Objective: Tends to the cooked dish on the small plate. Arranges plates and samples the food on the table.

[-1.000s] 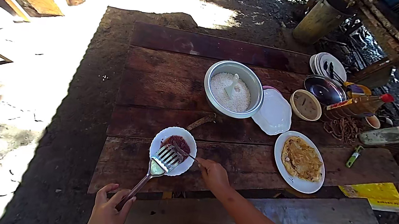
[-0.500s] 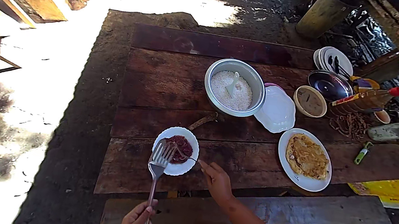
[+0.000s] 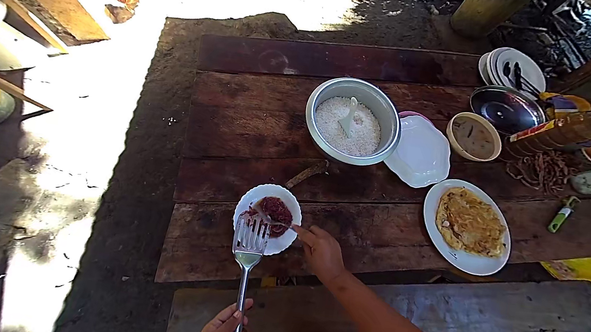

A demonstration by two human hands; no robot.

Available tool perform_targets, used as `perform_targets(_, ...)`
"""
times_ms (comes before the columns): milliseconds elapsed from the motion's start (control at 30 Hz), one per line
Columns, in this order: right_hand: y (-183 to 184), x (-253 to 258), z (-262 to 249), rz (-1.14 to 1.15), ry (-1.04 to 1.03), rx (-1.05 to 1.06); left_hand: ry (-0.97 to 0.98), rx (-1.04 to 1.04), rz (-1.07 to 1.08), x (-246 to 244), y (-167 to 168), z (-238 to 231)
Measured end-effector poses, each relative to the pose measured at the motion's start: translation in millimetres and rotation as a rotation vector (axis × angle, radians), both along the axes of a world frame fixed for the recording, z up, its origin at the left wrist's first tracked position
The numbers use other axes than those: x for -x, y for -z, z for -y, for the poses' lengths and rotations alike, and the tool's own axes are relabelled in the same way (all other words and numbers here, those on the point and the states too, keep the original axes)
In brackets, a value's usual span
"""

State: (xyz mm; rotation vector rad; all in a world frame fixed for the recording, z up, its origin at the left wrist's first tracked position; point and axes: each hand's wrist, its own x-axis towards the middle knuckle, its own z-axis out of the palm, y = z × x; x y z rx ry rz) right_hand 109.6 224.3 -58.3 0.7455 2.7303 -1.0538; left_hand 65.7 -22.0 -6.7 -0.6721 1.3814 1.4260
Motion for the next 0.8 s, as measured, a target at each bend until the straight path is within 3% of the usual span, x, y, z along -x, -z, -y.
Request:
perform_targets(67,2.4,-1.7,10.0,-0.056,-0.080,-0.014,0.001,-0.001,0.000,0.3,1.4,-2.1)
perform_targets(267,-7.8,15.7,-0.7,0.265,-0.045,0.069,0.010,0.020,0.007,-3.9,1.2,-7.7)
perform_targets(500,-13.7,8.1,8.5,0.033,-0.007,0.043,-0.008,0.001,-0.007,-4.9,0.9,-9.6)
perform_targets(800,-8.8,3.3,-5.2,0.216,0.083,0.077,-0.044,-0.025,0.015,-5.4,4.7,-8.3)
